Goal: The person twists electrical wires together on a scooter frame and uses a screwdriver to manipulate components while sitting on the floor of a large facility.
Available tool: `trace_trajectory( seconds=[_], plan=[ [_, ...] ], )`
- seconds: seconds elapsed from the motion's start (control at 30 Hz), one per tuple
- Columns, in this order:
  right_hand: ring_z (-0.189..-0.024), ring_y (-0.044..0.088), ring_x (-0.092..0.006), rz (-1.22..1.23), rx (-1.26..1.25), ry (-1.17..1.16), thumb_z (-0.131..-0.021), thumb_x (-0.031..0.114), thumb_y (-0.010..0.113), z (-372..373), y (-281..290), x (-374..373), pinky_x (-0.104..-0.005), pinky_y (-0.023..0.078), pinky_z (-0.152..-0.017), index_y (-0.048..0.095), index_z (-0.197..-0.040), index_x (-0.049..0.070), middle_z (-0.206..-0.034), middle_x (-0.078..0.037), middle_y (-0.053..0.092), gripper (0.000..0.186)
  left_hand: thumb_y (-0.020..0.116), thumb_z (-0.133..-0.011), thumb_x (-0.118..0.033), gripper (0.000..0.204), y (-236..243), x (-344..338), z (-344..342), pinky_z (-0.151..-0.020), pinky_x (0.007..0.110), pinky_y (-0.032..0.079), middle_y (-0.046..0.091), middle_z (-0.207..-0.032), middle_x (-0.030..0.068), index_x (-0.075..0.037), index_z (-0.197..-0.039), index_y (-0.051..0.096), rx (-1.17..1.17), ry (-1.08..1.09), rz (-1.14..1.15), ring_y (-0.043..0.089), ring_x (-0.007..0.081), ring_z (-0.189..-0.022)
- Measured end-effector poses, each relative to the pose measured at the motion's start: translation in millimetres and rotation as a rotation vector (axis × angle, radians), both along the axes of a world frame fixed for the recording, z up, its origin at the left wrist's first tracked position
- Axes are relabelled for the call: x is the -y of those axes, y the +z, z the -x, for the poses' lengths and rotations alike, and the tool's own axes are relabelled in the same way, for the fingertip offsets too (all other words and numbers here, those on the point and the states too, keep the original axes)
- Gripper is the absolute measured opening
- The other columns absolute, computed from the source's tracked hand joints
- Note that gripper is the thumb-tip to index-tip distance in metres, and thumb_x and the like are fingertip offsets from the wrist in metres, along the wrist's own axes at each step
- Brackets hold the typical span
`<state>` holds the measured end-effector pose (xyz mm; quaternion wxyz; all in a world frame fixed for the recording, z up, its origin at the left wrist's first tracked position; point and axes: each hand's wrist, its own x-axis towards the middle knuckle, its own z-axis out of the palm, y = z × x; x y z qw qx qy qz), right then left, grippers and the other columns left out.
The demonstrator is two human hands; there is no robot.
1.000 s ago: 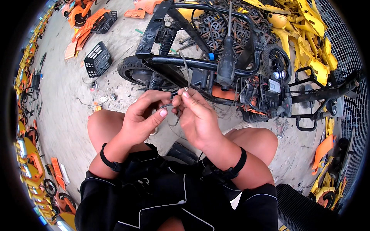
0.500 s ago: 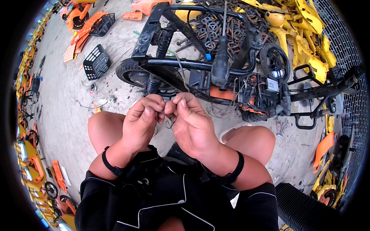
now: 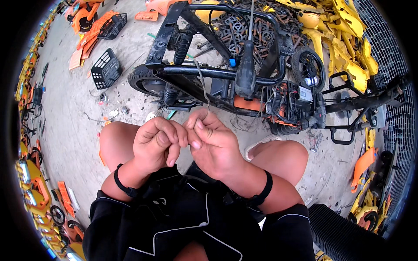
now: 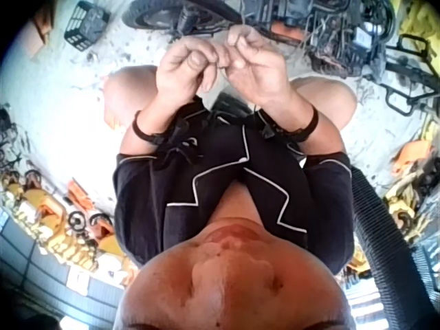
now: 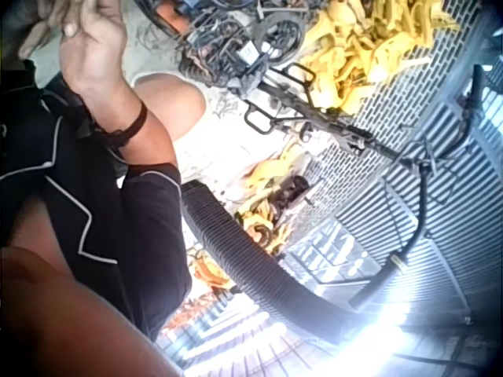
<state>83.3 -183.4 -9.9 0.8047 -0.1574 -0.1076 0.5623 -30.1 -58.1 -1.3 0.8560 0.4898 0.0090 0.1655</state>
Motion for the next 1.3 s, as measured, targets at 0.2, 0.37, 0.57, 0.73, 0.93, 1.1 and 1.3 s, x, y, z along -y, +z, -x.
trace_trajectory(
  seconds=[0.2, 0.37, 0.57, 0.73, 0.93, 1.1, 1.3],
  plan=[
    [-0.073, 0.045, -0.0109, 0.031, 0.008, 0.035, -0.104, 0.016, 0.048, 6, 7, 12, -0.0293, 0.039, -0.08, 0.058, -0.106, 0.004, -0.073, 0.0, 0.048, 0.016, 0.05, -0.105, -0.028, 0.034, 4, -3, 1, -0.053, 0.024, 0.046, 0.063, -0.09, 0.0151, 0.003, -0.094, 0.056, 0.066, -0.083, -0.123, 0.057, 0.0125, -0.057],
    [-0.072, 0.044, -0.0108, 0.07, 0.047, 0.007, -0.102, 0.016, 0.053, 6, -1, 13, -0.0276, 0.037, -0.075, 0.059, -0.104, 0.004, -0.077, 0.0, 0.051, 0.014, 0.05, -0.104, -0.029, 0.035, -2, -3, 2, -0.055, 0.023, 0.045, 0.062, -0.084, 0.0126, 0.003, -0.093, 0.056, 0.02, -0.059, -0.074, 0.055, 0.0111, -0.056],
    [-0.073, 0.045, -0.0121, 0.149, 0.138, -0.014, -0.1, 0.014, 0.056, 3, -3, 11, -0.0266, 0.035, -0.073, 0.058, -0.101, 0.005, -0.087, -0.001, 0.056, 0.01, 0.051, -0.105, -0.025, 0.03, -7, -5, 2, -0.054, 0.024, 0.043, 0.062, -0.082, 0.0125, 0.001, -0.09, 0.055, -0.039, -0.014, -0.016, 0.052, 0.0104, -0.054],
    [-0.072, 0.045, -0.0125, 0.194, 0.149, 0.0, -0.1, 0.012, 0.055, 3, -6, 10, -0.0269, 0.036, -0.073, 0.058, -0.1, 0.005, -0.087, -0.001, 0.056, 0.008, 0.053, -0.104, -0.024, 0.029, -7, -6, 5, -0.052, 0.023, 0.042, 0.06, -0.08, 0.0122, 0.0, -0.089, 0.054, -0.095, 0.04, -0.034, 0.049, 0.0097, -0.052],
    [-0.072, 0.046, -0.0127, 0.19, 0.161, 0.003, -0.1, 0.012, 0.055, 3, -10, 4, -0.0276, 0.036, -0.074, 0.057, -0.099, 0.005, -0.086, -0.002, 0.056, 0.007, 0.051, -0.105, -0.022, 0.027, -9, -10, 4, -0.054, 0.022, 0.042, 0.063, -0.082, 0.0106, 0.001, -0.092, 0.056, -0.14, 0.071, 0.024, 0.052, 0.0096, -0.054],
    [-0.074, 0.047, -0.0129, 0.167, 0.16, -0.009, -0.101, 0.015, 0.055, 5, -11, -4, -0.0289, 0.037, -0.077, 0.056, -0.099, 0.005, -0.085, -0.003, 0.057, 0.01, 0.051, -0.105, -0.022, 0.026, -8, -14, 1, -0.057, 0.024, 0.044, 0.062, -0.081, 0.0101, 0.001, -0.093, 0.057, -0.125, 0.06, 0.099, 0.053, 0.0106, -0.056],
    [-0.097, 0.056, -0.0162, 0.071, 0.18, -0.107, -0.105, 0.02, 0.049, -12, -8, -19, -0.0319, 0.039, -0.091, 0.056, -0.121, 0.005, -0.1, -0.007, 0.063, 0.023, 0.052, -0.104, -0.027, 0.027, -11, -24, -5, -0.059, 0.027, 0.046, 0.06, -0.086, 0.0101, -0.002, -0.096, 0.056, -0.107, 0.111, 0.192, 0.055, 0.0155, -0.063]
  ],
)
